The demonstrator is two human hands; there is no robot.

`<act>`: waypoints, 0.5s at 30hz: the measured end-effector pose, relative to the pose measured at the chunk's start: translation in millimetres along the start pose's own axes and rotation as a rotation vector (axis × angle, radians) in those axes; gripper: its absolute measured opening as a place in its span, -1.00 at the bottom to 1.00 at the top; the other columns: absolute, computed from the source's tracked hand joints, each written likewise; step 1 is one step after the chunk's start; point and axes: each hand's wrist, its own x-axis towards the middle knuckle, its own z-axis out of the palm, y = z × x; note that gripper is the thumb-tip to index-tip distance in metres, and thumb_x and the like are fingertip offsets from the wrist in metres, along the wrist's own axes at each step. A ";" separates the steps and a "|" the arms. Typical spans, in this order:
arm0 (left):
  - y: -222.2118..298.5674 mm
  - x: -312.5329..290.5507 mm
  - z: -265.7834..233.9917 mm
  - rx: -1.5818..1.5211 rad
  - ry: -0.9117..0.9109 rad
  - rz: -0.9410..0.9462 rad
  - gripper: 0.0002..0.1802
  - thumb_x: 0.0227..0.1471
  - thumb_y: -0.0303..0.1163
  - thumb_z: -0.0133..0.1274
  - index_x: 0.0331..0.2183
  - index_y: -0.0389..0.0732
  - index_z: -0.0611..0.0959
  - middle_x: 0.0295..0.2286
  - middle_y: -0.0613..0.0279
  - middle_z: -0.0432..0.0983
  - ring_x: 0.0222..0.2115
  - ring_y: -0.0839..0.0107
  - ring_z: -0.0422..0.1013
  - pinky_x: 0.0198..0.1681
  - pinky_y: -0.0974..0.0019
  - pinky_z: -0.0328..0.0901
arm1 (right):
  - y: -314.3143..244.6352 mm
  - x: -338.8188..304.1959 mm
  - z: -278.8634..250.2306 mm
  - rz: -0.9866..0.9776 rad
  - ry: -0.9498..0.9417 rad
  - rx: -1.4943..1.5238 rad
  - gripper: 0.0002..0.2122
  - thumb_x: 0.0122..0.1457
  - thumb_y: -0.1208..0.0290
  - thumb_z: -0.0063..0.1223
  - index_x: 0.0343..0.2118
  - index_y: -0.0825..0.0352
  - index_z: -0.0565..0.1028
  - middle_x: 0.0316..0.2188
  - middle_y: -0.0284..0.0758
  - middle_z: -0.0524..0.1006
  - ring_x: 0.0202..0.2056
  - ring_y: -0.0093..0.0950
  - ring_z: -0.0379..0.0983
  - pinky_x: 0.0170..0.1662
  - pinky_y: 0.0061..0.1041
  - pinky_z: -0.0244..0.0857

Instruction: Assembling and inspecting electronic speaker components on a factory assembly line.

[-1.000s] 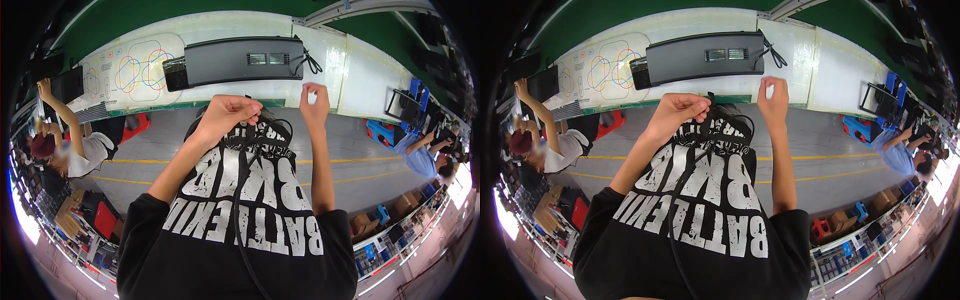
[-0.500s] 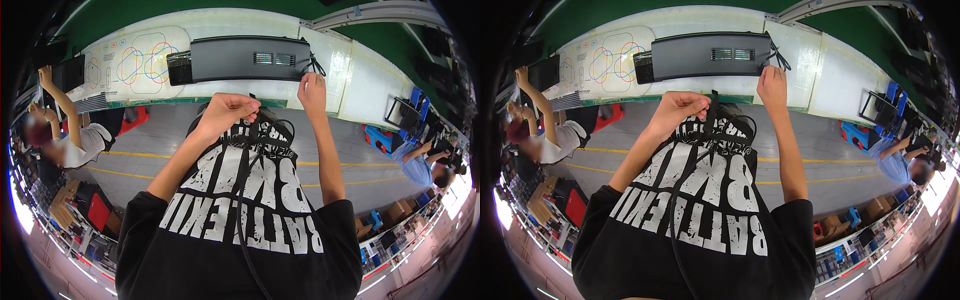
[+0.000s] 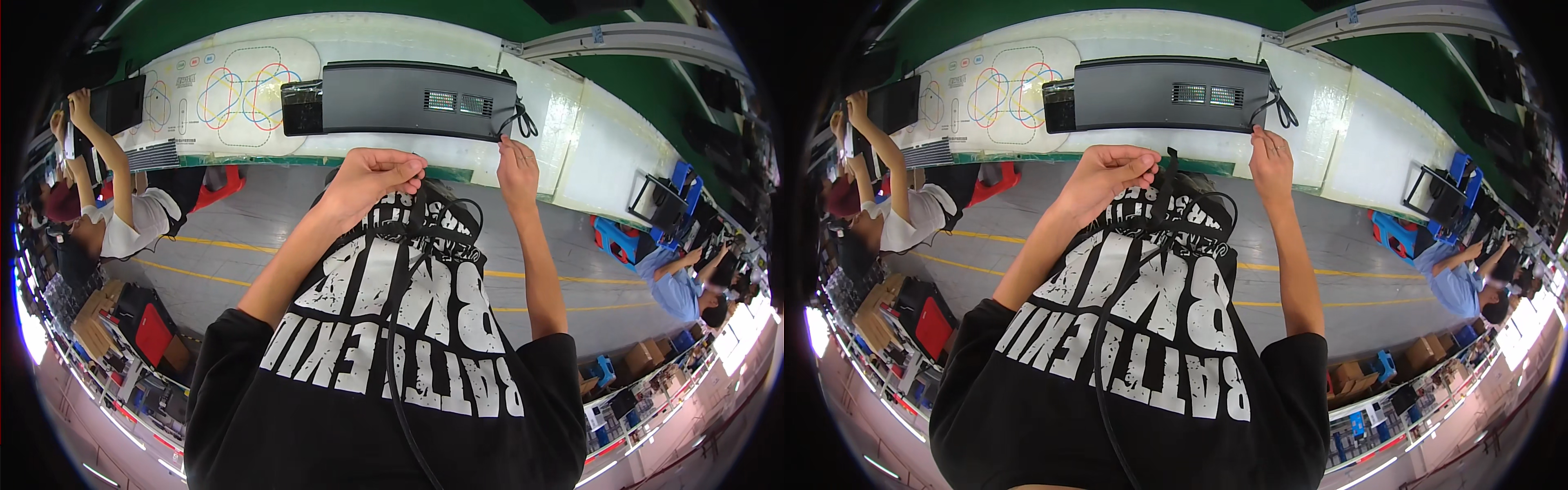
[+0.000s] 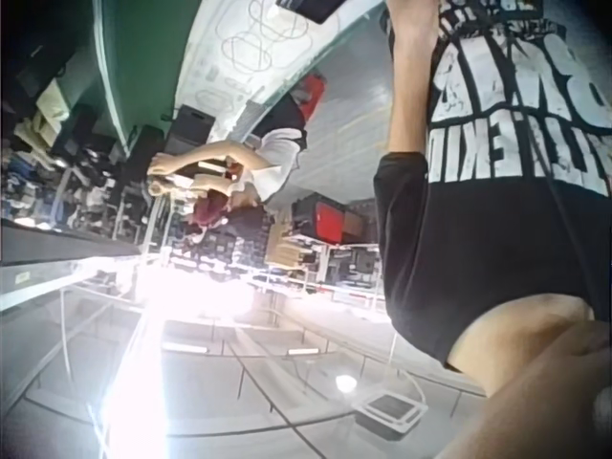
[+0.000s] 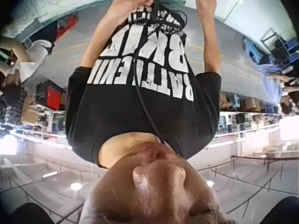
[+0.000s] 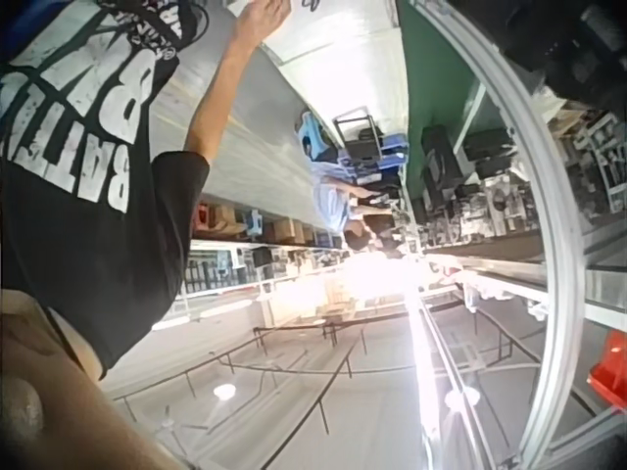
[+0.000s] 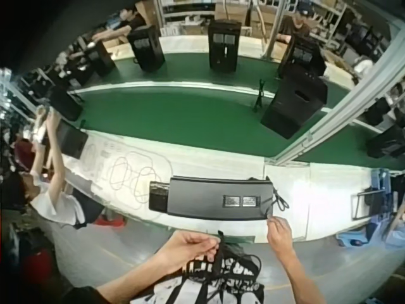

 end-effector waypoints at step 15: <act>28.8 -28.4 27.8 -0.598 -0.149 -0.038 -0.72 0.18 -0.42 -0.01 -0.11 -0.37 0.49 -0.35 0.28 0.42 -0.40 0.53 0.30 -0.29 0.52 0.32 | -15.7 7.0 -6.2 0.217 -0.131 -0.132 -0.88 -0.03 0.68 0.07 -0.50 0.32 0.39 -0.57 -0.35 0.48 -0.44 -0.37 0.41 -0.22 -0.44 0.19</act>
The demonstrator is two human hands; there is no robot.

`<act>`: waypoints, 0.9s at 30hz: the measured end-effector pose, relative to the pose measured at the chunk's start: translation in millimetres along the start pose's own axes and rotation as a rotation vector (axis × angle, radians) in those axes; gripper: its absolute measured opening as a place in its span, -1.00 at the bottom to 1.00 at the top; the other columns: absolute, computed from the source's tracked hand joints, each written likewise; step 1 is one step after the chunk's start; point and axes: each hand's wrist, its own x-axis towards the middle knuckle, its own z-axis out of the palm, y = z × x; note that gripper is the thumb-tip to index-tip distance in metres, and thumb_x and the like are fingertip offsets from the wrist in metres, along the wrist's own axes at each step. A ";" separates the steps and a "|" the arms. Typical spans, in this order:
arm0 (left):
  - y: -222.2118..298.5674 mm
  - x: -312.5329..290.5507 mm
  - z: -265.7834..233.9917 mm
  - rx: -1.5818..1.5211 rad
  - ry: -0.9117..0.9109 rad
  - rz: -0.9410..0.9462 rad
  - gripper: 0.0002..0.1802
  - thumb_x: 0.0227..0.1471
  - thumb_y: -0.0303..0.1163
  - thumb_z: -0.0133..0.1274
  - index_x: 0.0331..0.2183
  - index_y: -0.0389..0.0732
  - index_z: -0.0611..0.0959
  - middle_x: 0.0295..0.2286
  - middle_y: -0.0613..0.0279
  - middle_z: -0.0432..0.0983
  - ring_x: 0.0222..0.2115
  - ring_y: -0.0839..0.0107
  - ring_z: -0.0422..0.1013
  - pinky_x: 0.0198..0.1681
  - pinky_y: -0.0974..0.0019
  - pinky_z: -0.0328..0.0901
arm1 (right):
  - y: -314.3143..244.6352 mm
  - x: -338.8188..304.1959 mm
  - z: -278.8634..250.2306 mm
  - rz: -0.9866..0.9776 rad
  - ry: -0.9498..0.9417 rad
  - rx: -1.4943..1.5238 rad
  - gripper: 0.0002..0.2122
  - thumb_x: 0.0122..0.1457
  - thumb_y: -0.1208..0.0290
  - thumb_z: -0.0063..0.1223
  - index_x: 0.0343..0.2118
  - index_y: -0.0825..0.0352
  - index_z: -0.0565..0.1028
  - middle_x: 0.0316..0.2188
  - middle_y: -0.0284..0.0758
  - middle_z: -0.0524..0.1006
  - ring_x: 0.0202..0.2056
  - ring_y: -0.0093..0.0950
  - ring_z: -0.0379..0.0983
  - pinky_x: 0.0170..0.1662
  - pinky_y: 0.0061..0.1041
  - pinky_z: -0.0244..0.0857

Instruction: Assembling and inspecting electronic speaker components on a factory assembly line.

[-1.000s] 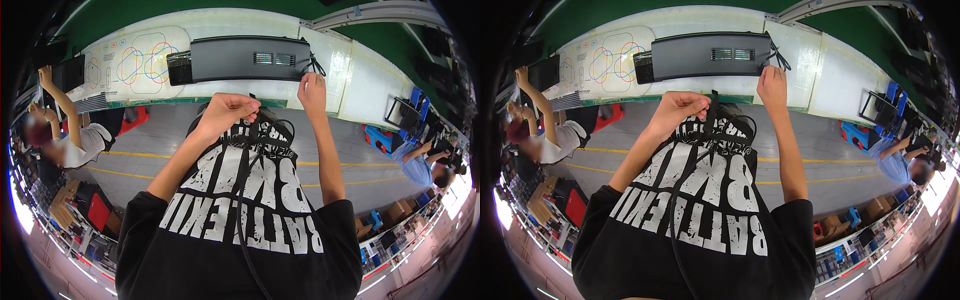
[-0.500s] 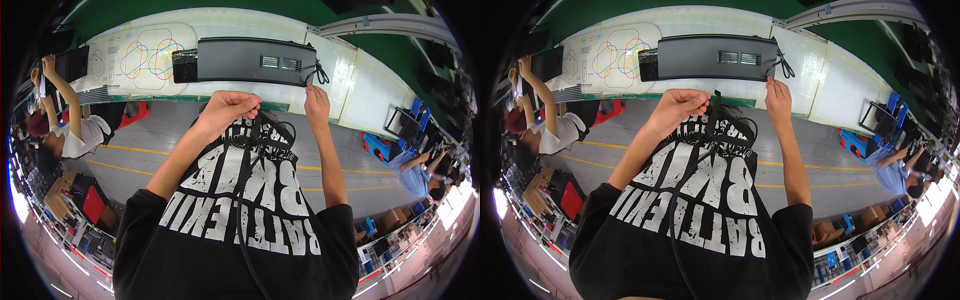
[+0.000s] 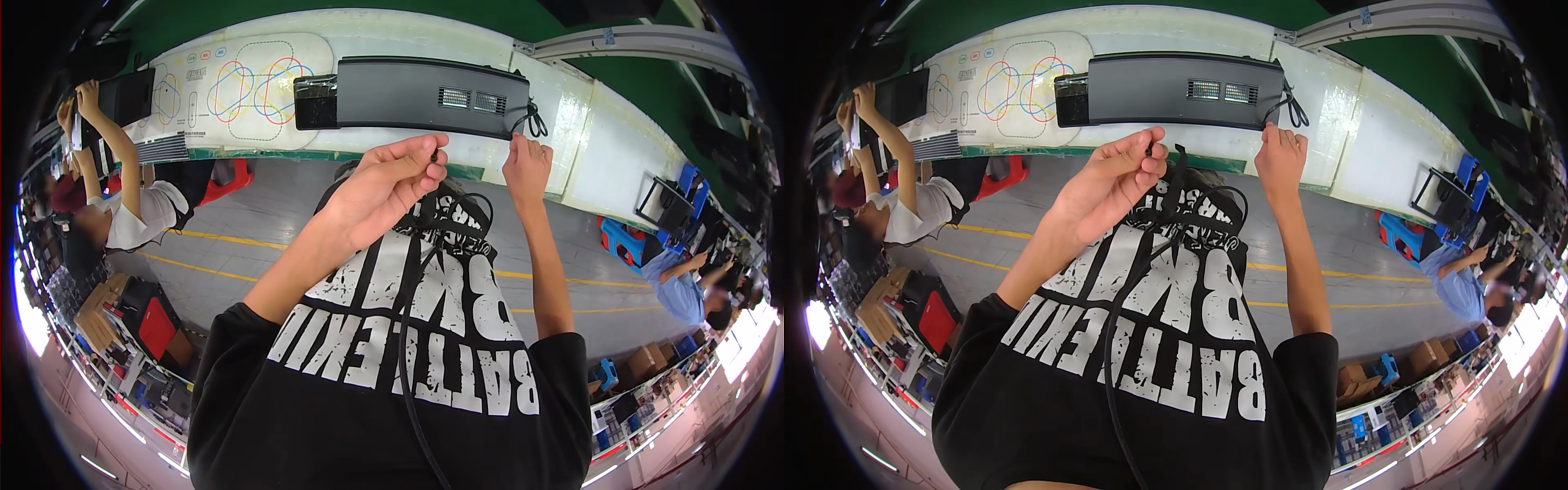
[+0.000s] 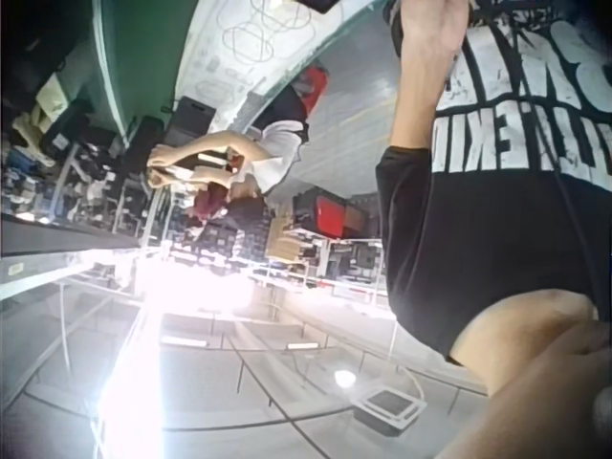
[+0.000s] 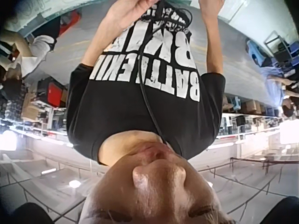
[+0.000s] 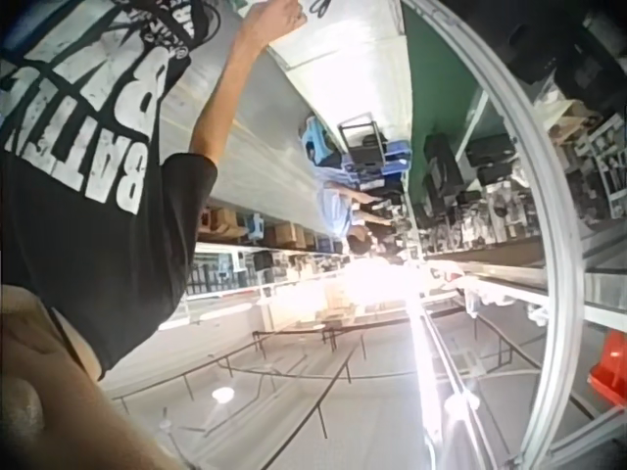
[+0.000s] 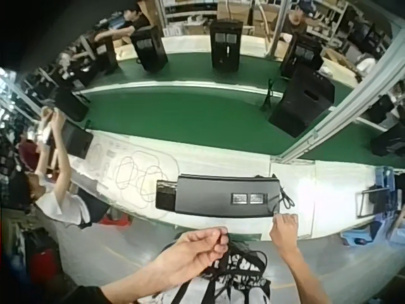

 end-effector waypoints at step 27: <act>-5.2 3.1 2.5 0.396 -0.013 0.246 -0.70 0.08 -0.44 0.12 -0.12 -0.34 0.58 -0.26 0.16 0.57 -0.26 0.51 0.46 -0.13 0.44 0.34 | -149.9 48.5 -123.5 0.050 0.363 0.954 -0.77 -0.07 0.80 0.19 -0.40 0.41 0.39 -0.42 -0.14 0.59 -0.34 -0.38 0.52 -0.25 -0.49 0.40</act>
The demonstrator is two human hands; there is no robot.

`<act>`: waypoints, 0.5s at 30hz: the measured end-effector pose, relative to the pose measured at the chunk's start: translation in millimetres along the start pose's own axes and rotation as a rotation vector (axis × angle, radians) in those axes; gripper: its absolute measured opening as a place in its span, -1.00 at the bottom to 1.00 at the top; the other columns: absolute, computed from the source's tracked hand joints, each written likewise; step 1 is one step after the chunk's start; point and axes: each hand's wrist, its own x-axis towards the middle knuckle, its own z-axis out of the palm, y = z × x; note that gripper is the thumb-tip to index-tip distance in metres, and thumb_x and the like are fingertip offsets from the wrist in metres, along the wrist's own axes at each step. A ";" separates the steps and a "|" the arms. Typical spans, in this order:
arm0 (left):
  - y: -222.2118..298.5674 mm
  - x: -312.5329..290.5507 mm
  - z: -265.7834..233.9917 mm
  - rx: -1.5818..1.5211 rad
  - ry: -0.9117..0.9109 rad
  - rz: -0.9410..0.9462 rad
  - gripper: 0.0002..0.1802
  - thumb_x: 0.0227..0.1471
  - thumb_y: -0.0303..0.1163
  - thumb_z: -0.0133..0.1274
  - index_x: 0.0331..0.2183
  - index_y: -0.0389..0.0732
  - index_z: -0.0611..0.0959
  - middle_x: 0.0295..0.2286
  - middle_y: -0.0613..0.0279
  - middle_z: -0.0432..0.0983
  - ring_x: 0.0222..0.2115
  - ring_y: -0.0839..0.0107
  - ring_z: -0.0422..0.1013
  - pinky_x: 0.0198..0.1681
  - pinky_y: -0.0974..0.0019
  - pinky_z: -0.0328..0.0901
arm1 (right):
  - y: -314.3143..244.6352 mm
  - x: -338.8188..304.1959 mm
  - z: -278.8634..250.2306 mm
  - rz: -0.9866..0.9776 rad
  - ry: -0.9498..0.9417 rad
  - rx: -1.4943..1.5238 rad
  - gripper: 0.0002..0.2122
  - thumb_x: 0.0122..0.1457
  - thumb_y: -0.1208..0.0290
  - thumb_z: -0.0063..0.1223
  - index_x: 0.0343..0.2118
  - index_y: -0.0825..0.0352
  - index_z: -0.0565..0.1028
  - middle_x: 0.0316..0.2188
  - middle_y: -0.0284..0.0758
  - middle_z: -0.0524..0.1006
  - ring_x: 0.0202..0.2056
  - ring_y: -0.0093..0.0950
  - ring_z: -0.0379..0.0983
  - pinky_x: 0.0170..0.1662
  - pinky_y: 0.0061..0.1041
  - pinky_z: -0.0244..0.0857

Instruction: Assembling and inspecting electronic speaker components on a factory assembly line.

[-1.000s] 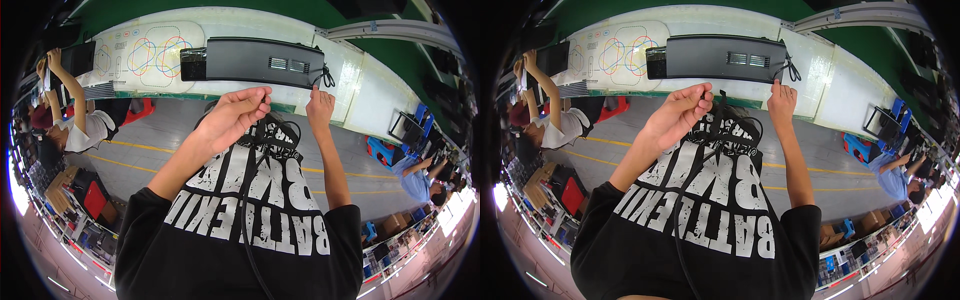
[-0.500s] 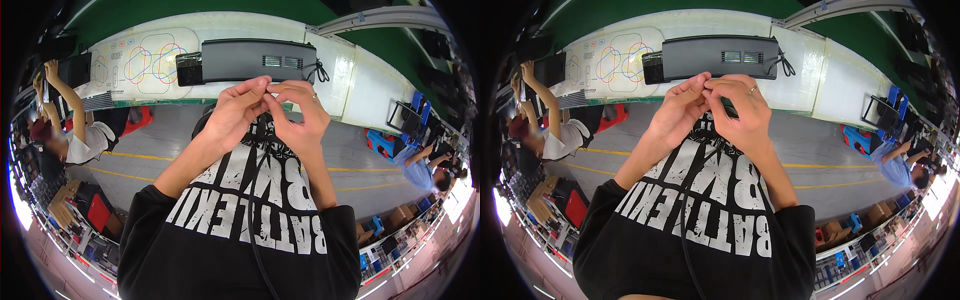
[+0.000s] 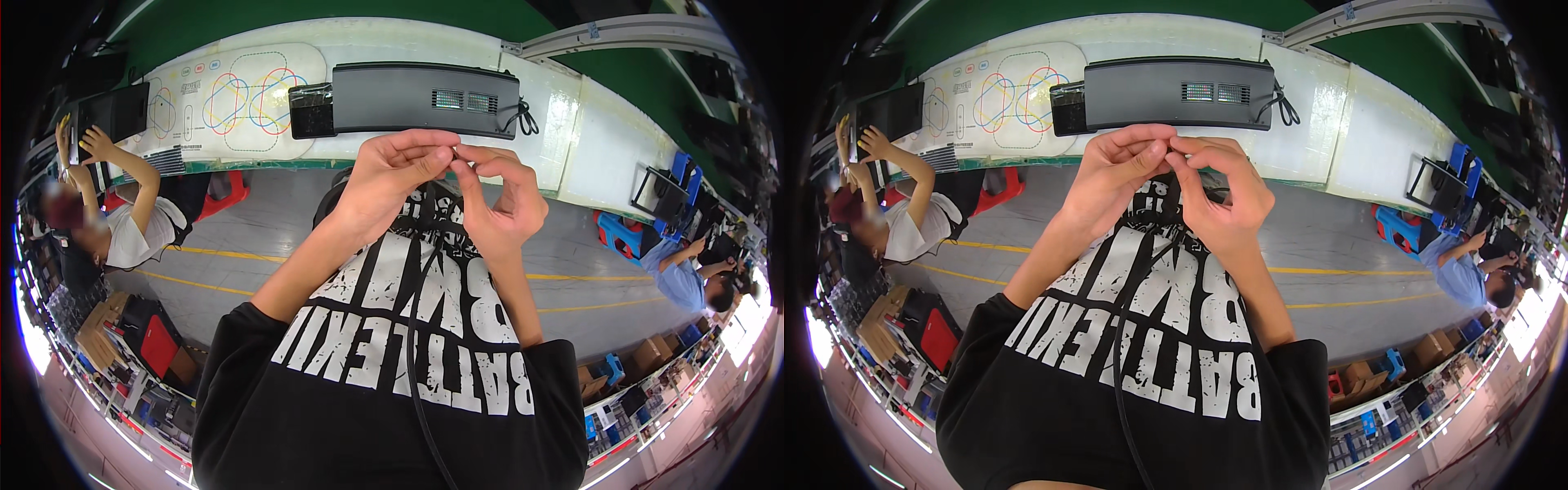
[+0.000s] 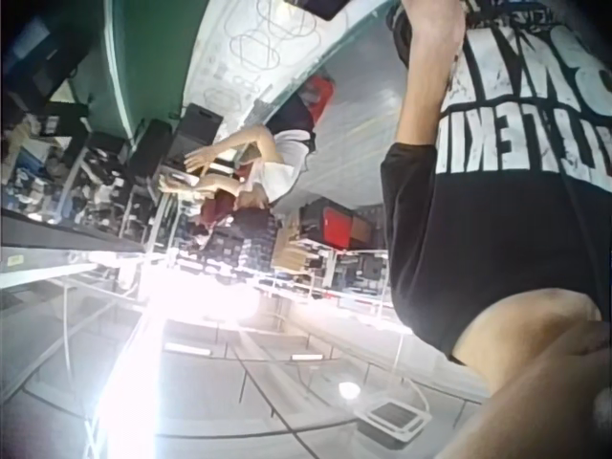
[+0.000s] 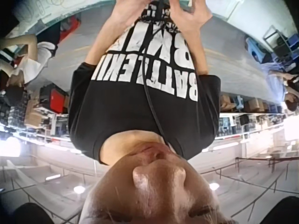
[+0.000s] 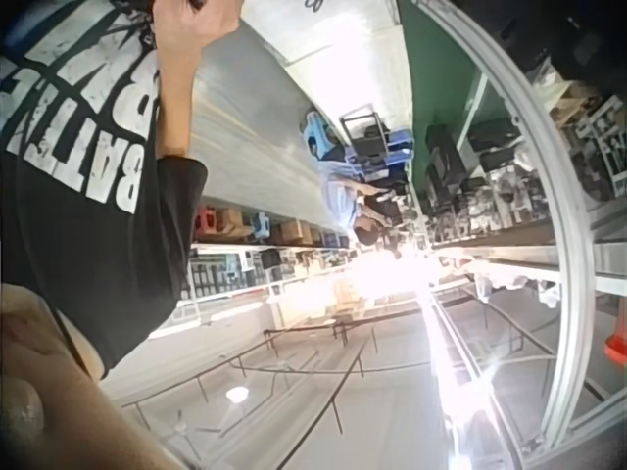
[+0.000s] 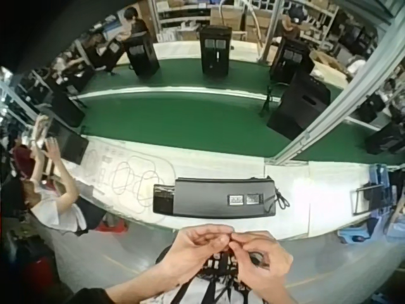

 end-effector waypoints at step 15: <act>-10.9 6.1 -10.7 0.016 -0.059 -0.143 -0.71 0.11 -0.52 0.05 -0.09 -0.35 0.55 -0.26 0.14 0.56 -0.22 0.45 0.47 -0.07 0.36 0.34 | 6.5 0.0 -17.7 -0.045 -0.126 -0.060 -0.74 -0.09 0.82 0.16 -0.40 0.40 0.34 -0.45 -0.15 0.56 -0.39 -0.39 0.50 -0.29 -0.54 0.36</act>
